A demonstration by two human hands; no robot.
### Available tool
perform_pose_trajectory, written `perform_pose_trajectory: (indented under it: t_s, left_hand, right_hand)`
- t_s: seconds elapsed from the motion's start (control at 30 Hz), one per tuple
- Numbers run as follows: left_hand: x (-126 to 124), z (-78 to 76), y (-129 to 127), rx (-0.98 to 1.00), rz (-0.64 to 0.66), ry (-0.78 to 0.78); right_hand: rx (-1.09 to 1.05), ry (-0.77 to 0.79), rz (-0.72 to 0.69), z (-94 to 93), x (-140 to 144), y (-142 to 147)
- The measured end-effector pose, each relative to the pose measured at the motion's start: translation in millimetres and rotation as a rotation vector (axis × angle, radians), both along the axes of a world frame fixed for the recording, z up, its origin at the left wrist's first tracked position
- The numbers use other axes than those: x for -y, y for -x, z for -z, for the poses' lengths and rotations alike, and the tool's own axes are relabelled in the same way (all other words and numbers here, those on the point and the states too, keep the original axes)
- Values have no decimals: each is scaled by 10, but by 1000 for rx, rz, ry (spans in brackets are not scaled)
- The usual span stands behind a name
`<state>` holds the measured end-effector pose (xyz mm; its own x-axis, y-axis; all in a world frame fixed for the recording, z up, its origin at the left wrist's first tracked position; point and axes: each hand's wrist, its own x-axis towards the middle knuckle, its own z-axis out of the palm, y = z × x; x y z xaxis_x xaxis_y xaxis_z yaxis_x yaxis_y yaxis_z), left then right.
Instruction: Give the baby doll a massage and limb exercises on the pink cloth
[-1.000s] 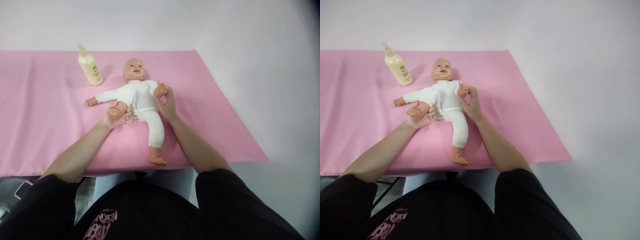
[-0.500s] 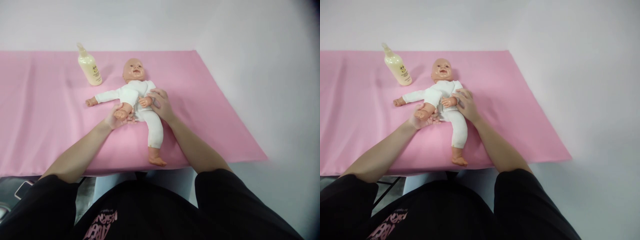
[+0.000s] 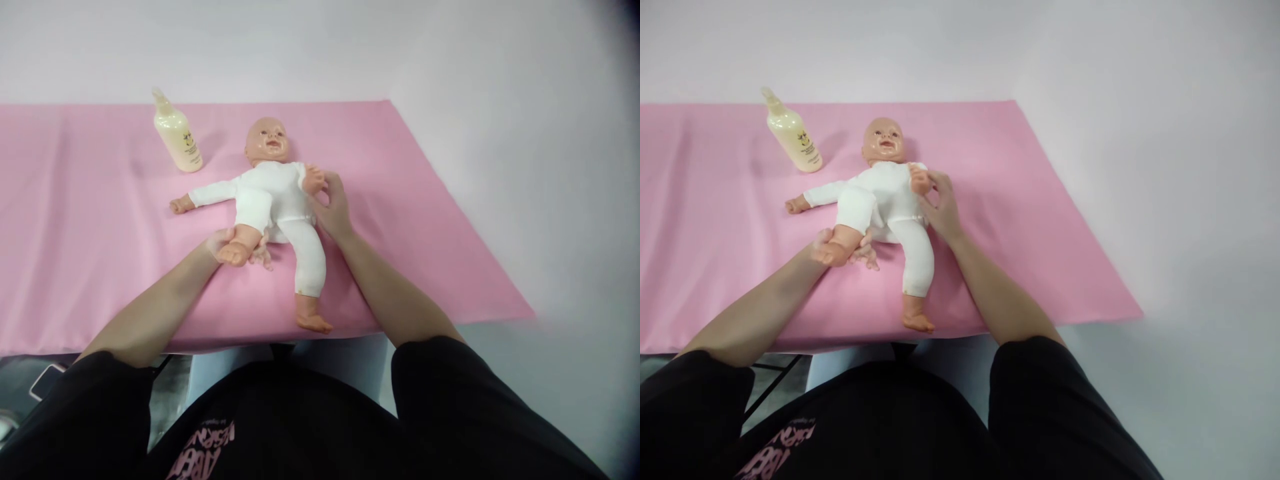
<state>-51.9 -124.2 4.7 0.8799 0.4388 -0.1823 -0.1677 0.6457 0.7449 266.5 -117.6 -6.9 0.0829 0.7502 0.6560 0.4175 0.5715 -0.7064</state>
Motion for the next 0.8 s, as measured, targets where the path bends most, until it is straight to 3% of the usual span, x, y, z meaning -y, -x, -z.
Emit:
perform_pose_trajectory:
  t_s: [0.07, 0.17, 0.3, 0.4, 0.5, 0.8]
  left_hand:
    - [0, 4, 32, -13, 174, -120]
    - [6, -152, 0, -47, 473, -263]
    - [59, -469, -106, -206, 718, -286]
    - [96, -576, -139, -269, 869, -240]
    - [97, -566, -132, -222, 915, -220]
    - [51, -577, -164, -138, 960, -235]
  right_hand:
    - [-198, 56, 42, 9, -37, -45]
    - [-441, 133, 44, 0, -75, -117]
    - [-740, 375, 92, -23, -118, -156]
    - [-1060, 494, 195, -40, -157, -139]
    - [-1189, 498, 216, -50, -180, -122]
    - [-1099, 504, 204, -49, -157, -127]
